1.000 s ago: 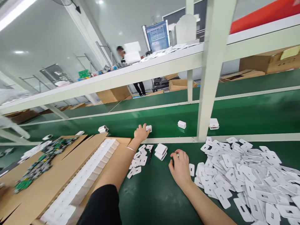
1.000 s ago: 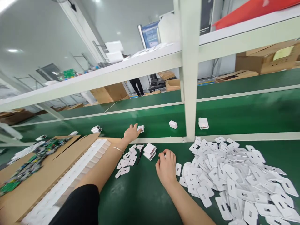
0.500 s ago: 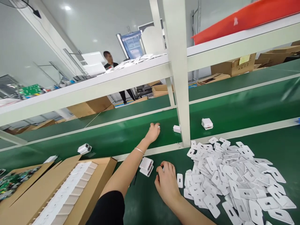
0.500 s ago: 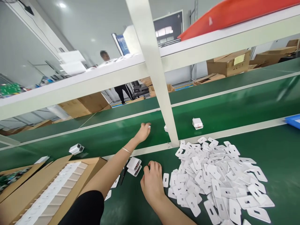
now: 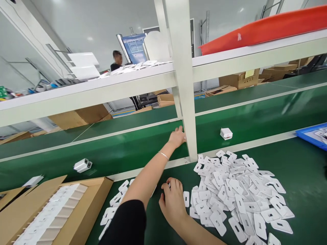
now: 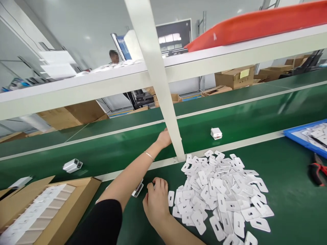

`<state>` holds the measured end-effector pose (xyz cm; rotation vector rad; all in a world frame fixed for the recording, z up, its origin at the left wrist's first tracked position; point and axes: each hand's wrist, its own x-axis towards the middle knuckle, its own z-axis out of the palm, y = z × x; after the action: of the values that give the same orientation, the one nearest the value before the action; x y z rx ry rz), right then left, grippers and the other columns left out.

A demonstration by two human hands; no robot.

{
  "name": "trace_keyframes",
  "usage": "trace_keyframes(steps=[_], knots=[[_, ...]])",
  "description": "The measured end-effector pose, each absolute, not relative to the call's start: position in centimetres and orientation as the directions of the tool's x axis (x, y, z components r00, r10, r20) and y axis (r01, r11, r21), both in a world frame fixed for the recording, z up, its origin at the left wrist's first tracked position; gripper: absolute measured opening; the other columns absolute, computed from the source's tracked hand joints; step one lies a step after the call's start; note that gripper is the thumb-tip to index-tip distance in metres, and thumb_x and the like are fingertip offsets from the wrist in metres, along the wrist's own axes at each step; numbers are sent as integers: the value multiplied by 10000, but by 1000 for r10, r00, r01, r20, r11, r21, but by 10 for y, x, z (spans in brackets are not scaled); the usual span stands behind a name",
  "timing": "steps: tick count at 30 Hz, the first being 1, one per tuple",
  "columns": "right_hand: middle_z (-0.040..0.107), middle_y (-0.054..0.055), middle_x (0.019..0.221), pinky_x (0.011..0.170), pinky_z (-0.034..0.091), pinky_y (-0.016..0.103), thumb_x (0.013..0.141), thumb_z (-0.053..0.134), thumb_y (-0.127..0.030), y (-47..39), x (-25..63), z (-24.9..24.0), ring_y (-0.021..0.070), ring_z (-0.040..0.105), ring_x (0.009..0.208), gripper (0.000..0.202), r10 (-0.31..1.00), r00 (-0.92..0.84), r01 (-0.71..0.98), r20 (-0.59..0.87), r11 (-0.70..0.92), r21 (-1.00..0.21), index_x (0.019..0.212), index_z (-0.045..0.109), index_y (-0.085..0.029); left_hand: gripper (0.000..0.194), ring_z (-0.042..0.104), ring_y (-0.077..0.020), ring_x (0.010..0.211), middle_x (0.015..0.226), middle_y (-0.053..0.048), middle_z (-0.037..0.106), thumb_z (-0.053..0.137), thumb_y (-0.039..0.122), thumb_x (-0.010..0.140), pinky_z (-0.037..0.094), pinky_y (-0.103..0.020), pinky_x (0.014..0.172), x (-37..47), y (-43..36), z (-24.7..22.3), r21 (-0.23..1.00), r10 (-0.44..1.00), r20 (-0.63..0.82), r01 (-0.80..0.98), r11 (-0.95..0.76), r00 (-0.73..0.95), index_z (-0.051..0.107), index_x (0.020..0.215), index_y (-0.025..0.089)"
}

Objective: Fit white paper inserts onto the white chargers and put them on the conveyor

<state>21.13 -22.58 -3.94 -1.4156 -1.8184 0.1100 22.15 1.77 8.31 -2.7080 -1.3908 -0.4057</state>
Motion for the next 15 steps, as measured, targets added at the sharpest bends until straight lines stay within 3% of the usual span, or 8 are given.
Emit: trace_keyframes(steps=[2,5,10,15], knots=[[594,106,1088,903,556,534,835,567,-58,-226,212,-35,318,611,1064,260,847,-9,727,532,371,-578,1050,593,-203,283,572,-335,1247,1360,-164,526,700,337,981,548,-418,997,182,4,91,77,810,276,828,-556,518,725,1236,217],[612,116,1136,904,561,507,963,549,-198,-227,215,-29,300,623,1075,243,836,74,596,544,400,-696,1206,563,-200,323,585,-265,1216,1316,-125,463,629,365,1027,547,-358,1001,119,-35,98,123,825,323,844,-522,463,676,1323,243],[634,91,1089,795,581,389,1077,424,-430,-222,222,-27,219,646,907,362,863,196,206,465,427,-880,1358,497,-212,236,565,-238,1185,1206,-78,456,664,357,1007,490,-368,1091,55,-137,90,416,753,536,657,-628,381,718,1215,262],[657,10,833,695,551,351,1096,270,-554,-218,227,-22,195,624,704,525,916,-49,-90,398,393,-915,1434,491,-219,233,564,-255,1173,1203,-80,465,673,319,995,530,-385,1013,48,-221,59,529,831,470,658,-536,298,720,1223,306]])
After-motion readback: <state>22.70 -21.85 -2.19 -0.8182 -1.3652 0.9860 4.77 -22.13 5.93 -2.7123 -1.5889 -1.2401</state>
